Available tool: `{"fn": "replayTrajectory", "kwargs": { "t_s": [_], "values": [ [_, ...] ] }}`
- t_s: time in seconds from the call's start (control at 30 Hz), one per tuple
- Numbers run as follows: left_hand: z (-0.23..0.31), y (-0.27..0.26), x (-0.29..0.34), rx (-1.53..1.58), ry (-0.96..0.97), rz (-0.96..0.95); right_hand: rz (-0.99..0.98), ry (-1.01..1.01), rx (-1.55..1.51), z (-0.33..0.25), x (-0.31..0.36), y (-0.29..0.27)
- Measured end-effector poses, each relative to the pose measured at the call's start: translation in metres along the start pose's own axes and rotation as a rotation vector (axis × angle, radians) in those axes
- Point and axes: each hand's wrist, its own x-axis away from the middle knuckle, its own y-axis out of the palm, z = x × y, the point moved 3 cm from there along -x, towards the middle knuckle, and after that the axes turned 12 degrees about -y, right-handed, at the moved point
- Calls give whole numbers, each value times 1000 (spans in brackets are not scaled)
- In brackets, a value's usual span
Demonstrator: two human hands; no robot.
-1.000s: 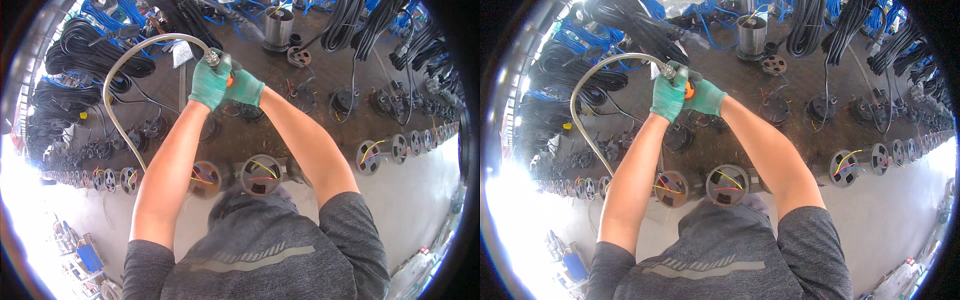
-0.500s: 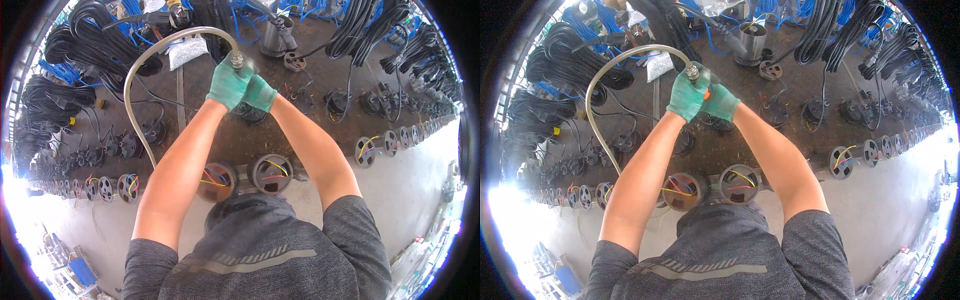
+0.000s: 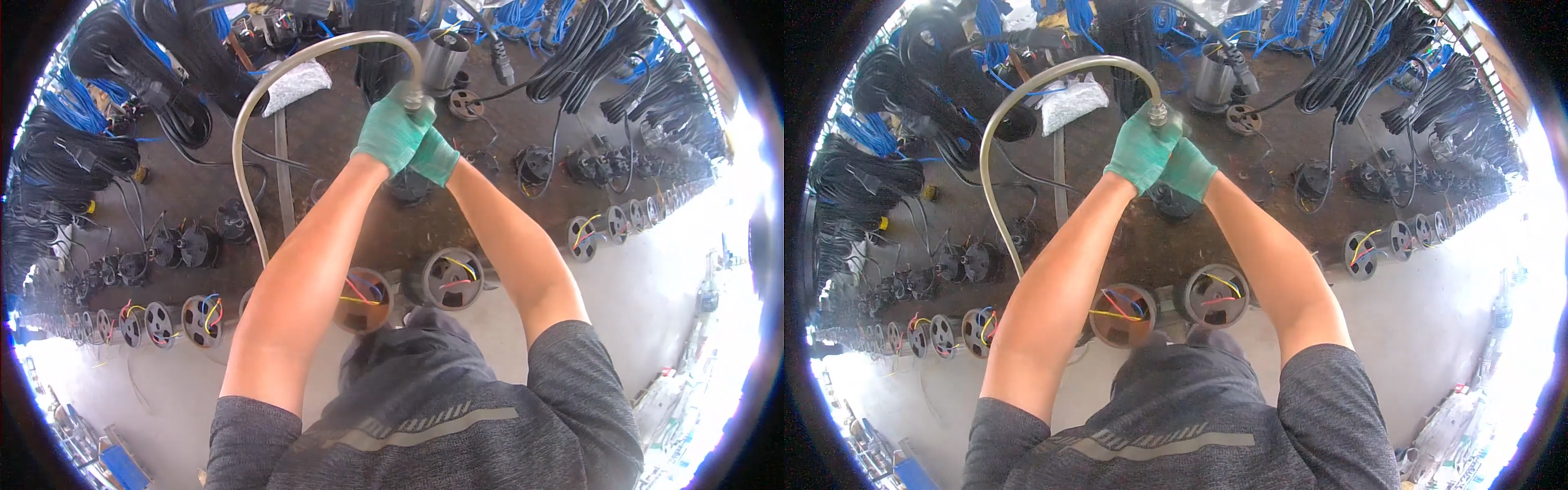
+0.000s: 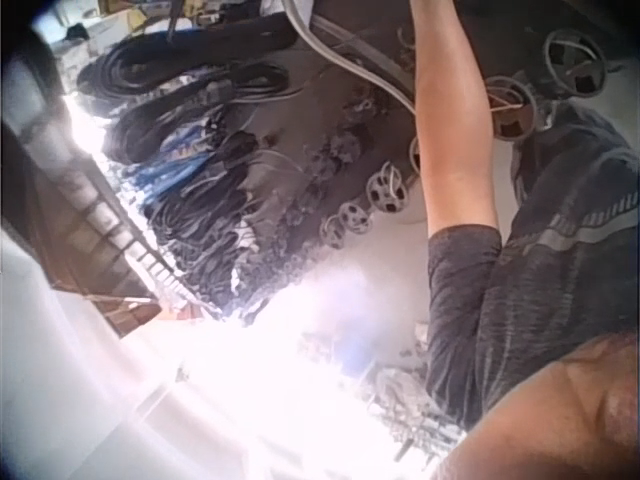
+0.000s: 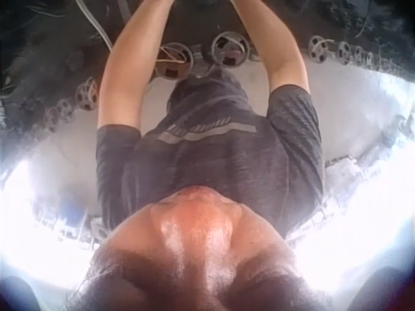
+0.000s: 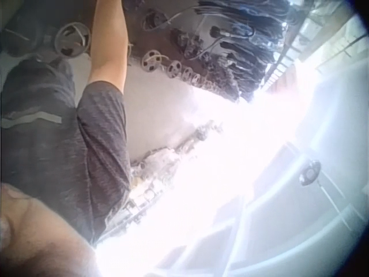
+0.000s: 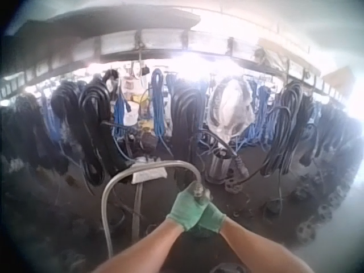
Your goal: The person uses a power nut runner to tighten fasteners on a series of industrial pump components arranged in rows on a workbench.
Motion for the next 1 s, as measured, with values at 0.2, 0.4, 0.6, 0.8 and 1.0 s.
{"fn": "replayTrajectory", "kwargs": {
  "t_s": [0.2,0.4,0.6,0.8,1.0],
  "values": [
    [2,-3,0,-54,-17,11,-35,23,-277,-12,4,21],
    [10,2,1,-146,4,14,20,-7,-241,-7,2,15],
    [9,6,4,-129,-31,17,72,-2,-301,-13,9,21],
    [10,7,7,25,-121,-9,35,41,-372,-16,5,29],
    [19,7,15,-28,-111,39,59,133,-500,-19,7,31]
  ]
}}
